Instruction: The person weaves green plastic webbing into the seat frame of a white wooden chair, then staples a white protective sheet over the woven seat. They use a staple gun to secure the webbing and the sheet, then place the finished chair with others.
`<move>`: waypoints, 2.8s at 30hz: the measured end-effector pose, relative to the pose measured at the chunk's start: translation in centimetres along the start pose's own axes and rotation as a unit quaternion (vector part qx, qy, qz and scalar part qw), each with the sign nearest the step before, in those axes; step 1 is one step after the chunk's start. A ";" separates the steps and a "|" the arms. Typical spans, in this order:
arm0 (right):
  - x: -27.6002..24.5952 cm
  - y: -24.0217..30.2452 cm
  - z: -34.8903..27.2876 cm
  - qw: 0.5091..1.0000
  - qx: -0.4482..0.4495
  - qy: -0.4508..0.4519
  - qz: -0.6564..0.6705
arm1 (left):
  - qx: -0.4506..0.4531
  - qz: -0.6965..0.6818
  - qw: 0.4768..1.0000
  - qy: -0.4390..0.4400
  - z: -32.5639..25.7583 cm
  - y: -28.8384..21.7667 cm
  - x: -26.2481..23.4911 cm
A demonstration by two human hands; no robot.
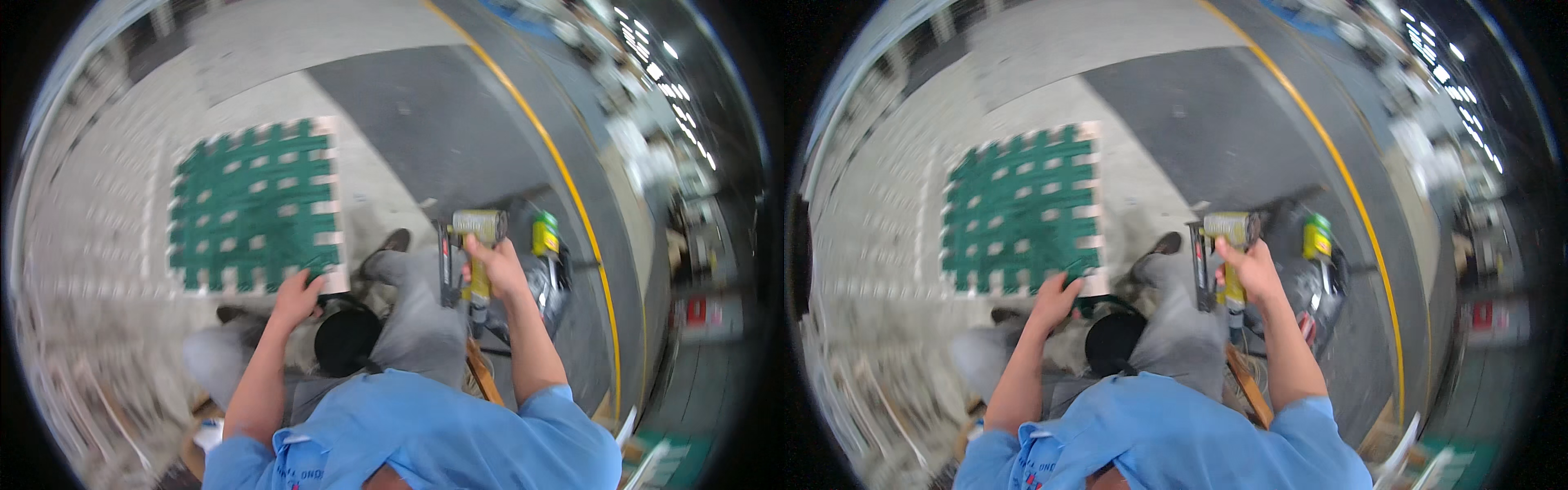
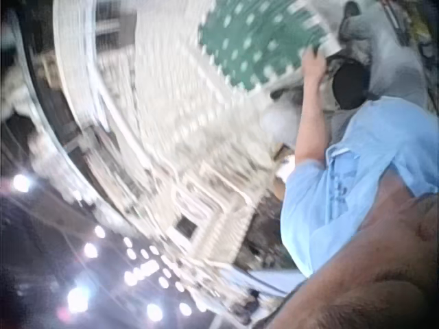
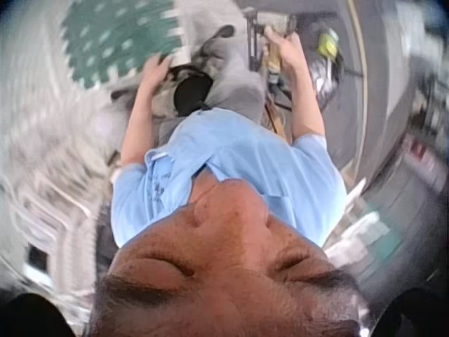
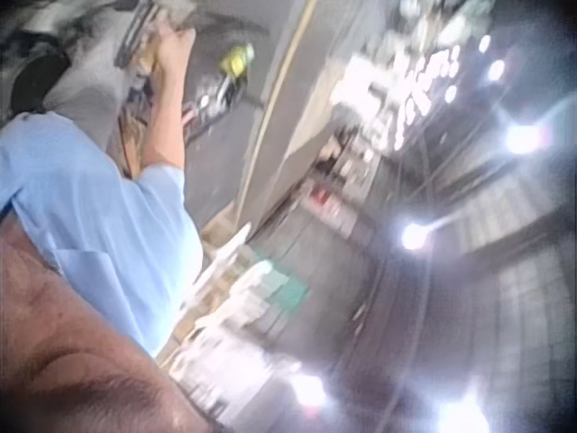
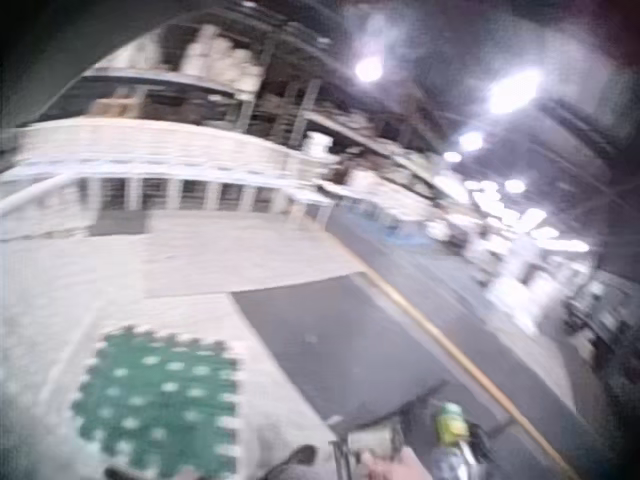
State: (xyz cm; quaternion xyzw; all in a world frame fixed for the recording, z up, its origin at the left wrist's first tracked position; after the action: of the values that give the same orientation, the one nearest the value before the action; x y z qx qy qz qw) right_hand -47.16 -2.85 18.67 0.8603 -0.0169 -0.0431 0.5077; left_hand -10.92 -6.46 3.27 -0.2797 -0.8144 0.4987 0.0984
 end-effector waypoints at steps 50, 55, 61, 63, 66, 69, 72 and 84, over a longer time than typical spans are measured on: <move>8.2 -4.1 16.7 0.544 -0.385 0.381 -0.641 | -0.013 -0.405 0.914 -0.015 1.5 -4.5 2.5; 12.3 -4.7 18.0 0.468 -0.393 0.412 -0.676 | -0.012 -0.367 0.930 0.012 1.5 -4.2 3.7; 6.9 -3.6 16.7 0.680 -0.374 0.315 -0.546 | -0.032 -0.399 0.906 0.140 1.8 -3.1 10.7; 5.0 -2.5 14.5 0.792 -0.281 0.218 -0.496 | -0.063 -0.505 0.850 0.132 1.4 -0.3 12.9; -2.9 -3.4 10.4 0.892 -0.205 -0.022 -0.401 | -0.017 -0.637 0.762 0.112 2.9 1.9 14.1; -14.9 -9.3 3.8 0.883 -0.167 -0.256 -0.357 | 0.036 -0.713 0.696 0.082 5.6 1.2 14.9; -20.3 -15.5 -3.1 0.858 -0.027 -0.369 -0.357 | 0.063 -0.743 0.666 0.016 5.8 2.1 15.0; -35.4 -29.8 -6.9 0.793 0.157 -0.249 -0.533 | 0.149 -0.711 0.670 -0.153 4.4 6.8 14.7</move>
State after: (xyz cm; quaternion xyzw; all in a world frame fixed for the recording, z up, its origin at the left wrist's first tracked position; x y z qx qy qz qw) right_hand -82.21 20.13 -2.05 0.7604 0.3117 -0.5164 0.2410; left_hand -22.51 0.66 -6.53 0.4830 -0.6852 0.4284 0.3372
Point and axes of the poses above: each hand's wrist, its own z-axis towards the middle knuckle, its own x-axis out of the palm, y = z × x, the point moved 3 cm from there along z, towards the middle knuckle, and after that the axes turned 12 degrees about y, right-handed, at the moved point
